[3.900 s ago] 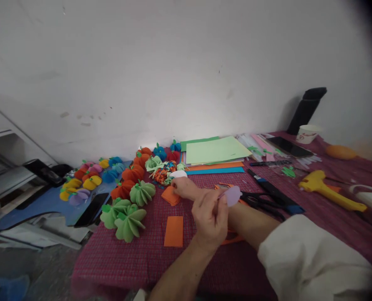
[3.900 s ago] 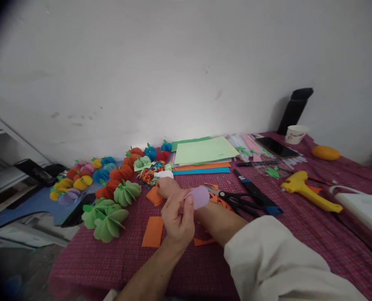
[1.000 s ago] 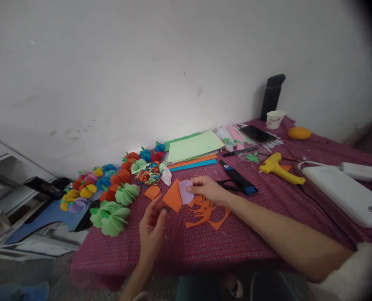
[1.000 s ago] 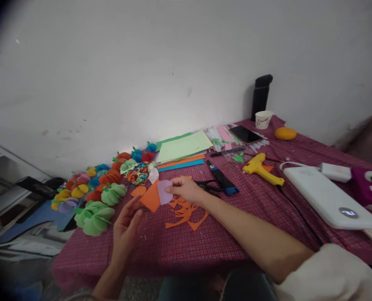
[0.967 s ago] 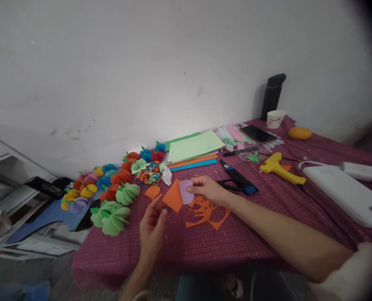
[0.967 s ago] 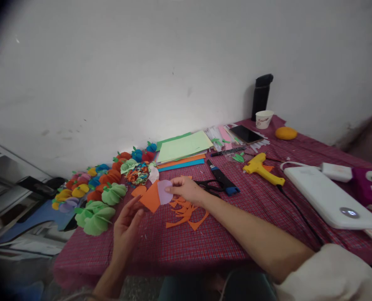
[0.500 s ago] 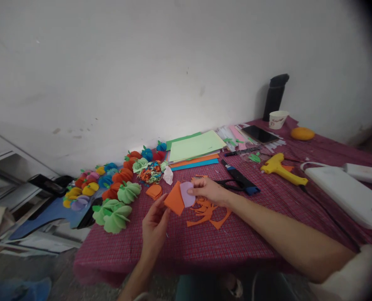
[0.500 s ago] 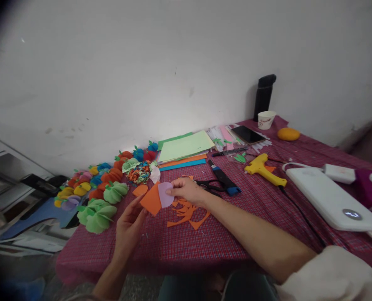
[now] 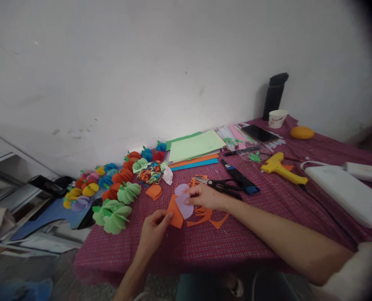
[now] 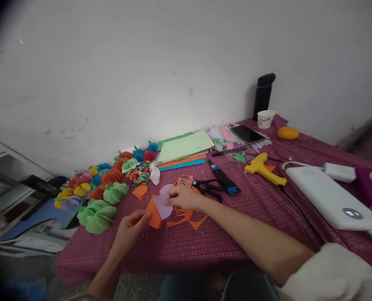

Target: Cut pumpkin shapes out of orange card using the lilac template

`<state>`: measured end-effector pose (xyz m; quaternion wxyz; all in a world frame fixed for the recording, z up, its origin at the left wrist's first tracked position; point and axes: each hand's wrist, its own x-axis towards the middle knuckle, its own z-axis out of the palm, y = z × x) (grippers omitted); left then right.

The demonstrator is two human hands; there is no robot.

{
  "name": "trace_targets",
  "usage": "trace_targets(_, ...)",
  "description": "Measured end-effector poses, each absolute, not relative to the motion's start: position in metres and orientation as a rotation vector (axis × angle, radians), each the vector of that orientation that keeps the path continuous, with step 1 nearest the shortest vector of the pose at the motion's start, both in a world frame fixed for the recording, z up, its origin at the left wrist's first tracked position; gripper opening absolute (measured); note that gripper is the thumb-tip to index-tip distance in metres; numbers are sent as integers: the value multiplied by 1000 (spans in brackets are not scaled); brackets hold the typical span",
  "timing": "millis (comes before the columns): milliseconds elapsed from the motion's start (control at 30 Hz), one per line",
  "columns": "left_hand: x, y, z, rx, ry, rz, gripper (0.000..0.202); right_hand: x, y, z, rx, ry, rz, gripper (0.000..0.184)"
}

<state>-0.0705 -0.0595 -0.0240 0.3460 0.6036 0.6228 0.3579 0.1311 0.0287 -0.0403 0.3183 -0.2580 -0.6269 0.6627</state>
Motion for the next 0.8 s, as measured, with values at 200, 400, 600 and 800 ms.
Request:
trace_targets(200,-91,-59,-32,1618,1867,896,37,133,34,-42,-796,-1603,1632,26)
trace_targets(400,-113,-54,-41,1857,2052,650,36,135,36,-42,-910,-1536,1603,29)
trace_targets(600,-124,-56,-37,1928,2051,767,35,139,36,-36,-970,-1478,1591,26)
trace_targets(800,-128,-63,-18,1559,1933,1080,39,139,37,-39,-960,-1447,1605,23)
